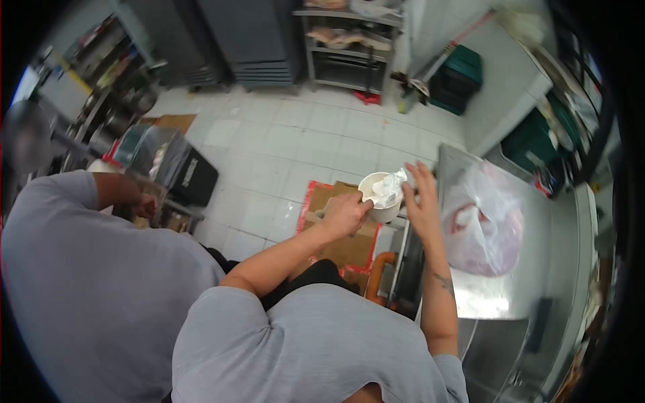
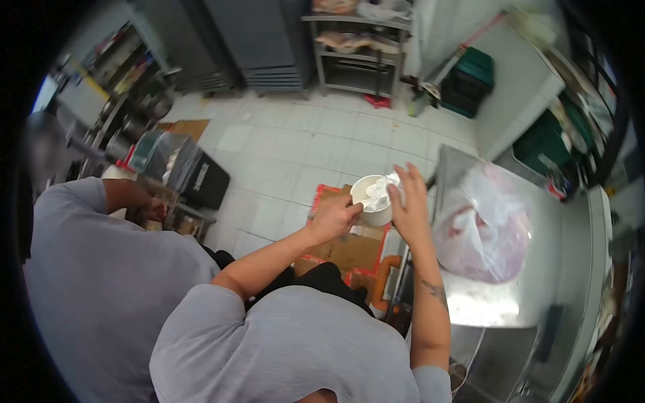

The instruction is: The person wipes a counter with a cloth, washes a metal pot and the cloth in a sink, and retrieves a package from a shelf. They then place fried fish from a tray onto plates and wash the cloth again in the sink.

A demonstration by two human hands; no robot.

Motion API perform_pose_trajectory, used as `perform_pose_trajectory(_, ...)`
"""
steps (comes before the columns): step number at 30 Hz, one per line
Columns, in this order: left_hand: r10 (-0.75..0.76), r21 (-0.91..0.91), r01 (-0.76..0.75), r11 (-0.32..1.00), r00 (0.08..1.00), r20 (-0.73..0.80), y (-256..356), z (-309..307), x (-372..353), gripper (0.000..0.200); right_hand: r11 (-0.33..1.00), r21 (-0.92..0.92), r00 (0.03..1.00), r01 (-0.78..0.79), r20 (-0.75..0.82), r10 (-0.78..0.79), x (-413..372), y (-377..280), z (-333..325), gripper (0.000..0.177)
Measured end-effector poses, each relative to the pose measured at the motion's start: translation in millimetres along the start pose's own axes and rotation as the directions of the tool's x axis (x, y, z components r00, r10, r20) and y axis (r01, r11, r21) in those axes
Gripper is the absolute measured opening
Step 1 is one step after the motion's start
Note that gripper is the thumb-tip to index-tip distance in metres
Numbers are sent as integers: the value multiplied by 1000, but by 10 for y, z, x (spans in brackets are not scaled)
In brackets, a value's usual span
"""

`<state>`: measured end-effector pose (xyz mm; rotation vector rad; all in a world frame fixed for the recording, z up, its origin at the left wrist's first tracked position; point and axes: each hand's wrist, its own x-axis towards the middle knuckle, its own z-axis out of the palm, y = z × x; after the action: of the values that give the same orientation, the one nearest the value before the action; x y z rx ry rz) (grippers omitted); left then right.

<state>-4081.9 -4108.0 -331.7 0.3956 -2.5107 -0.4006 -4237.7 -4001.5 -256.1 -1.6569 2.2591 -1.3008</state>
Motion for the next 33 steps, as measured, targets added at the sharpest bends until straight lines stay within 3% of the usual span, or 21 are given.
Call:
perform_pose_trajectory(4, -233, 116, 242, 963, 969, -81, -544, -440, -181, 14, 993, 108, 997, -56, 53, 50, 257, -205, 89, 35)
perform_pose_trajectory(7, -357, 199, 399, 895, 908, -218, -1237, -957, -396, 13, 999, 47, 996, -27, 91, 22, 348, -108, 242, 33)
perform_pose_trajectory(9, -385, 298, 492, 818, 854, -351, -1986, -1314, -631, 12, 968, 207, 988, -145, 90, 129, 343, -13, 383, 30)
perform_pose_trajectory(10, -427, 336, 568, 752, 807, -408, -2405, -1584, -740, 14, 937, 279, 977, -210, 79, 196, 371, 14, 468, 29)
perform_pose_trajectory(11, -545, 467, 672, 574, 740, -395, -2605, -2035, -697, 24, 898, 347, 963, -270, 103, 249, 403, 38, 572, 28)
perform_pose_trajectory(12, -536, 533, 679, 505, 731, -423, -2891, -2410, -725, 30, 849, 413, 944, -329, 120, 307, 386, 75, 660, 26)
perform_pose_trajectory(14, -556, 576, 781, 241, 598, -578, -3751, -3034, -903, 31, 729, 546, 898, -413, 114, 424, 387, -31, 794, 23)
perform_pose_trajectory(15, -657, 607, 769, 199, 565, -499, -4509, -3334, -1251, 30, 749, 517, 900, -415, 116, 419, 413, -121, 854, 24)
perform_pose_trajectory(16, -754, 549, 834, 59, 398, -523, -4689, -3547, -1206, 34, 768, 483, 900, -420, 111, 422, 435, -194, 888, 25)
perform_pose_trajectory(18, -785, 503, 864, 17, 323, -528, -4692, -3652, -1029, 37, 867, 448, 957, -221, -70, 280, 408, -254, 955, 22)
perform_pose_trajectory(19, -749, 517, 846, 132, 427, -507, -5033, -3564, -1168, 37, 842, 479, 932, -247, -120, 342, 359, -355, 923, 20)
perform_pose_trajectory(20, -784, 564, 804, 188, 468, -407, -5074, -3332, -1023, 37, 816, 515, 901, -264, -170, 399, 285, -449, 851, 19)
perform_pose_trajectory(21, -786, 480, 805, 350, 531, -317, -5089, -2942, -922, 34, 777, 541, 863, -321, -170, 475, 171, -510, 739, 19)
perform_pose_trajectory(22, -815, 590, 710, 385, 561, -143, -5138, -2457, -832, 32, 735, 571, 823, -365, -170, 541, 39, -578, 599, 19)
perform_pose_trajectory(23, -641, 513, 447, 733, 708, 298, -5064, -1991, -764, 30, 689, 606, 784, -399, -165, 599, -126, -641, 443, 19)
perform_pose_trajectory(24, -574, 358, 451, 817, 693, 437, -4636, -1456, -630, 29, 684, 586, 731, -435, -214, 648, -316, -709, 281, 19)
perform_pose_trajectory(26, -402, 44, 501, 865, 637, 657, -3891, -304, -452, 32, 662, 551, 625, -507, -294, 723, -778, -813, -46, 19)
perform_pose_trajectory(28, -133, -62, 495, 867, 349, 928, -1859, -253, 241, 37, 682, 581, 532, -444, -441, 723, -1306, -846, -362, 18)
perform_pose_trajectory(30, 188, -303, 542, 784, 258, 948, -558, -129, 530, 31, 719, 592, 451, -364, -564, 692, -1882, -913, -675, 19)
perform_pose_trajectory(33, 622, -679, 370, 634, 278, 732, 1028, -31, 706, 27, 721, 577, 244, -383, -690, 682, -2703, -1050, -1027, 19)
